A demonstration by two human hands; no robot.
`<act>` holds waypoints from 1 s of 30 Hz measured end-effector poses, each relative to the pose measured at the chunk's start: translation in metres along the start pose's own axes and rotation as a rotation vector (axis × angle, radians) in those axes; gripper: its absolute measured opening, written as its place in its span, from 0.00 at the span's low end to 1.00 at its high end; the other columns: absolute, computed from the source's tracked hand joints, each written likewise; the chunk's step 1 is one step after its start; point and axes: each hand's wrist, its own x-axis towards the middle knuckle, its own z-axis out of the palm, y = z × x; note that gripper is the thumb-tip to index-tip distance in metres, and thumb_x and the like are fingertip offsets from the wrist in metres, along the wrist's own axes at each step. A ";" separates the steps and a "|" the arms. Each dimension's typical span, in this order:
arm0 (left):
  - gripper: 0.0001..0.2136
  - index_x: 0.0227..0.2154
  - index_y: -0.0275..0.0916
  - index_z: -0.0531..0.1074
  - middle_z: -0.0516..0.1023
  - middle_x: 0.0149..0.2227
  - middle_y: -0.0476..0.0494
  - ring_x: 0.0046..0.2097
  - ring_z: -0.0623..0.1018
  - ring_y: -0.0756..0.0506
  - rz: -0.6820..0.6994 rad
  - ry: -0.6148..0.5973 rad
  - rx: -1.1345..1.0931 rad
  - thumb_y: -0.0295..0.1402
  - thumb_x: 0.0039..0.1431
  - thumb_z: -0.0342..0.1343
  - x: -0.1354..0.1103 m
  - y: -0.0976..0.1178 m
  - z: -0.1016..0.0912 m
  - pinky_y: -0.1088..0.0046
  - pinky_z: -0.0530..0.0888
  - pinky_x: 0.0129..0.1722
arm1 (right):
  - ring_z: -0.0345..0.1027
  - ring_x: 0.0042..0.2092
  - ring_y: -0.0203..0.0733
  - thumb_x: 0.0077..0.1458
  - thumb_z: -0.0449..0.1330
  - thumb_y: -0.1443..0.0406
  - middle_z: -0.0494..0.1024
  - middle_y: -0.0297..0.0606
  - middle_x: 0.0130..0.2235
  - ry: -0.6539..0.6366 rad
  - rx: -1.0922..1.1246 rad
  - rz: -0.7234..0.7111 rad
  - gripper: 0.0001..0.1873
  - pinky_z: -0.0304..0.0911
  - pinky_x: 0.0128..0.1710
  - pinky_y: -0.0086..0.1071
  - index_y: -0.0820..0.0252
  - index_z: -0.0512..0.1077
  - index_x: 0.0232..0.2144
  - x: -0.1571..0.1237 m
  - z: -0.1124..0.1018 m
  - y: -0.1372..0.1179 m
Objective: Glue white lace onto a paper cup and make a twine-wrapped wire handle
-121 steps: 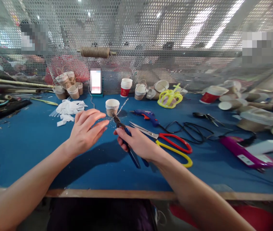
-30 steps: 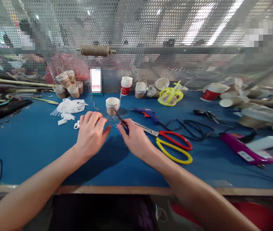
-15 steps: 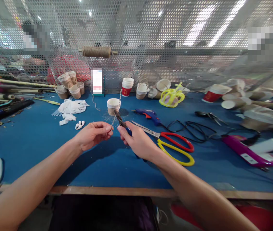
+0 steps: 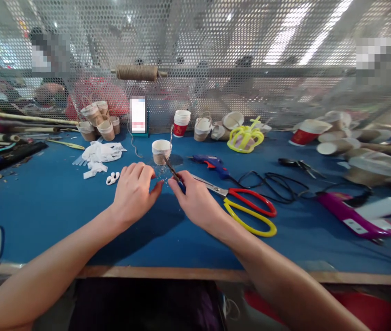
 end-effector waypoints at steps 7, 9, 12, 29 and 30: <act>0.04 0.24 0.35 0.68 0.73 0.26 0.43 0.30 0.71 0.45 -0.136 -0.127 -0.224 0.27 0.52 0.52 0.005 -0.003 -0.006 0.69 0.67 0.31 | 0.70 0.33 0.44 0.57 0.50 0.62 0.76 0.43 0.31 -0.002 -0.049 0.000 0.07 0.59 0.30 0.32 0.60 0.64 0.32 0.001 0.001 0.003; 0.04 0.23 0.36 0.69 0.73 0.24 0.45 0.28 0.71 0.47 -0.280 -0.244 -0.439 0.28 0.51 0.53 0.007 -0.007 -0.008 0.71 0.66 0.29 | 0.69 0.32 0.43 0.57 0.50 0.62 0.75 0.42 0.31 -0.030 -0.044 -0.001 0.08 0.58 0.30 0.32 0.60 0.64 0.31 0.002 0.000 0.003; 0.06 0.20 0.36 0.69 0.71 0.20 0.49 0.24 0.69 0.50 -0.585 -0.445 -0.924 0.32 0.47 0.58 0.008 -0.014 -0.008 0.72 0.65 0.27 | 0.67 0.28 0.39 0.58 0.48 0.60 0.73 0.38 0.27 -0.133 0.016 -0.002 0.10 0.58 0.28 0.31 0.59 0.62 0.28 0.001 -0.004 0.001; 0.06 0.22 0.38 0.66 0.70 0.21 0.51 0.25 0.68 0.52 -0.476 -0.183 -0.714 0.32 0.50 0.55 0.006 -0.012 -0.012 0.75 0.65 0.26 | 0.67 0.27 0.36 0.57 0.48 0.59 0.72 0.38 0.29 -0.308 0.212 0.011 0.12 0.62 0.28 0.30 0.63 0.64 0.37 0.001 -0.015 -0.001; 0.05 0.22 0.38 0.66 0.71 0.22 0.50 0.25 0.69 0.51 -0.436 -0.142 -0.653 0.31 0.50 0.54 0.006 -0.010 -0.013 0.75 0.65 0.27 | 0.68 0.28 0.37 0.57 0.48 0.59 0.73 0.38 0.29 -0.305 0.189 0.004 0.12 0.61 0.28 0.30 0.63 0.64 0.37 0.000 -0.015 -0.002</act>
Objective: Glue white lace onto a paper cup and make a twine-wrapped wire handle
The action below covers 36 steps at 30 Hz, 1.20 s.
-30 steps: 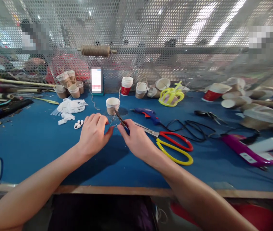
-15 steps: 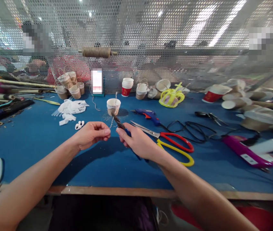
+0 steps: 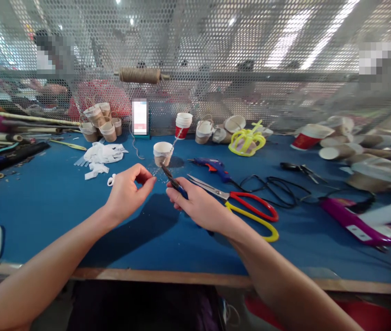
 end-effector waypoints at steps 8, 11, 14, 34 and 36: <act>0.04 0.24 0.38 0.66 0.72 0.23 0.49 0.26 0.71 0.51 0.237 0.036 0.184 0.29 0.53 0.52 -0.004 0.004 0.002 0.75 0.68 0.28 | 0.70 0.34 0.43 0.58 0.49 0.60 0.76 0.42 0.31 0.046 -0.135 -0.030 0.10 0.60 0.31 0.32 0.61 0.65 0.35 -0.003 0.002 0.000; 0.04 0.27 0.37 0.68 0.74 0.26 0.47 0.29 0.72 0.50 0.239 0.032 0.170 0.31 0.53 0.54 -0.005 0.004 0.002 0.74 0.68 0.30 | 0.71 0.36 0.45 0.58 0.49 0.61 0.77 0.43 0.34 0.090 -0.160 -0.031 0.09 0.60 0.32 0.33 0.61 0.65 0.35 -0.002 0.003 0.000; 0.05 0.26 0.37 0.68 0.74 0.26 0.47 0.29 0.71 0.50 0.168 -0.006 0.127 0.33 0.54 0.53 -0.005 0.006 -0.001 0.74 0.68 0.30 | 0.70 0.36 0.45 0.58 0.50 0.62 0.76 0.43 0.34 0.122 -0.188 -0.034 0.09 0.60 0.33 0.34 0.61 0.65 0.35 -0.001 0.005 0.000; 0.10 0.31 0.36 0.67 0.71 0.28 0.48 0.31 0.71 0.50 0.043 0.027 -0.084 0.34 0.47 0.60 -0.008 0.002 0.002 0.72 0.69 0.34 | 0.69 0.34 0.43 0.57 0.50 0.62 0.75 0.41 0.32 0.237 -0.186 -0.071 0.08 0.59 0.32 0.31 0.60 0.64 0.33 0.004 0.006 0.006; 0.08 0.29 0.36 0.66 0.70 0.27 0.48 0.30 0.70 0.50 0.250 0.115 0.164 0.34 0.50 0.58 -0.009 0.003 0.003 0.73 0.69 0.31 | 0.70 0.35 0.44 0.57 0.50 0.62 0.76 0.42 0.32 0.247 -0.200 -0.065 0.07 0.59 0.32 0.31 0.60 0.64 0.33 0.004 0.007 0.006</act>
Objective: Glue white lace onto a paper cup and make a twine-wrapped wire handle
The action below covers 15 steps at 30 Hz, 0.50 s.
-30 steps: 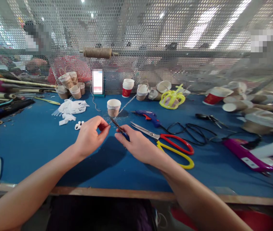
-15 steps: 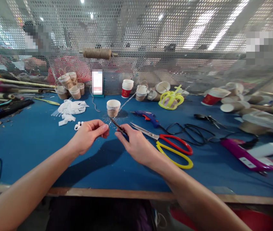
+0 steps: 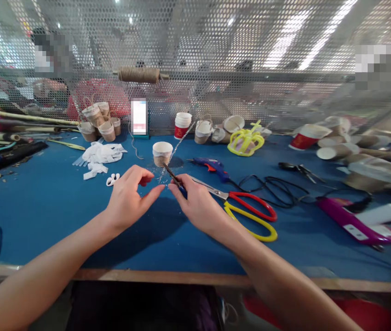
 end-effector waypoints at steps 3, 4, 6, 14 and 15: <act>0.08 0.25 0.36 0.65 0.68 0.25 0.48 0.27 0.69 0.50 0.166 0.021 0.184 0.34 0.54 0.54 0.001 0.001 0.003 0.75 0.68 0.28 | 0.70 0.34 0.44 0.57 0.50 0.63 0.76 0.43 0.32 -0.002 -0.048 0.013 0.07 0.59 0.31 0.32 0.60 0.64 0.34 -0.001 0.002 -0.003; 0.08 0.24 0.36 0.65 0.68 0.24 0.47 0.27 0.69 0.50 0.194 0.019 0.230 0.34 0.54 0.53 0.002 0.001 0.004 0.75 0.67 0.27 | 0.70 0.34 0.44 0.57 0.50 0.63 0.76 0.43 0.32 -0.003 -0.065 0.017 0.07 0.59 0.31 0.32 0.61 0.64 0.34 -0.002 0.003 -0.003; 0.08 0.24 0.35 0.66 0.69 0.24 0.46 0.27 0.69 0.49 0.233 0.004 0.317 0.32 0.56 0.51 0.003 0.001 0.005 0.74 0.67 0.27 | 0.71 0.34 0.45 0.57 0.50 0.63 0.76 0.43 0.32 -0.004 -0.094 0.024 0.07 0.59 0.31 0.32 0.61 0.64 0.34 -0.002 0.004 -0.004; 0.07 0.23 0.34 0.68 0.70 0.24 0.45 0.27 0.68 0.49 0.058 -0.198 0.221 0.27 0.55 0.49 0.007 0.003 0.001 0.74 0.63 0.27 | 0.71 0.36 0.47 0.56 0.51 0.63 0.76 0.45 0.34 -0.026 -0.132 0.041 0.06 0.59 0.31 0.33 0.61 0.64 0.34 -0.001 0.007 -0.001; 0.07 0.23 0.34 0.68 0.70 0.24 0.46 0.26 0.67 0.50 -0.026 -0.245 0.128 0.27 0.54 0.50 0.009 0.002 -0.001 0.74 0.63 0.27 | 0.71 0.36 0.47 0.56 0.52 0.63 0.76 0.44 0.34 -0.031 -0.128 0.040 0.06 0.59 0.31 0.33 0.61 0.64 0.34 -0.001 0.007 -0.001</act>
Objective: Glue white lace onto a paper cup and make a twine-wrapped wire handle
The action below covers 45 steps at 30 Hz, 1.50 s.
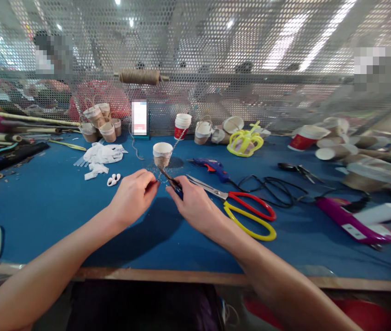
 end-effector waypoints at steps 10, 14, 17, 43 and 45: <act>0.11 0.19 0.33 0.65 0.68 0.19 0.50 0.21 0.64 0.56 -0.575 -0.493 -1.645 0.31 0.46 0.62 -0.001 -0.008 -0.002 0.78 0.61 0.24 | 0.65 0.29 0.36 0.58 0.48 0.60 0.73 0.36 0.29 -0.187 0.244 -0.124 0.10 0.57 0.29 0.29 0.60 0.63 0.30 -0.005 -0.017 -0.005; 0.10 0.20 0.32 0.66 0.68 0.20 0.49 0.21 0.64 0.57 -0.548 -0.533 -1.764 0.30 0.47 0.62 -0.003 -0.010 0.004 0.80 0.61 0.23 | 0.63 0.26 0.34 0.59 0.47 0.60 0.71 0.34 0.26 -0.251 0.265 -0.129 0.11 0.57 0.28 0.28 0.60 0.62 0.28 -0.005 -0.020 -0.005; 0.11 0.22 0.32 0.68 0.70 0.22 0.47 0.24 0.69 0.54 -0.551 -0.502 -1.667 0.34 0.47 0.62 -0.002 -0.019 0.003 0.78 0.65 0.26 | 0.64 0.27 0.36 0.58 0.47 0.60 0.72 0.35 0.27 -0.189 0.224 -0.108 0.10 0.57 0.28 0.29 0.59 0.63 0.31 -0.003 -0.017 -0.002; 0.08 0.22 0.33 0.71 0.71 0.23 0.48 0.24 0.68 0.54 -0.481 -0.504 -1.693 0.34 0.47 0.62 -0.013 -0.009 0.004 0.77 0.65 0.27 | 0.60 0.23 0.32 0.59 0.46 0.61 0.67 0.30 0.22 -0.312 0.297 -0.144 0.12 0.57 0.25 0.27 0.60 0.63 0.28 -0.005 -0.024 -0.007; 0.09 0.23 0.34 0.72 0.71 0.22 0.49 0.24 0.68 0.54 -0.474 -0.543 -1.684 0.36 0.48 0.61 -0.012 -0.013 0.003 0.78 0.65 0.27 | 0.61 0.24 0.33 0.59 0.45 0.60 0.68 0.31 0.22 -0.373 0.292 -0.138 0.13 0.57 0.25 0.27 0.61 0.64 0.30 -0.005 -0.026 -0.007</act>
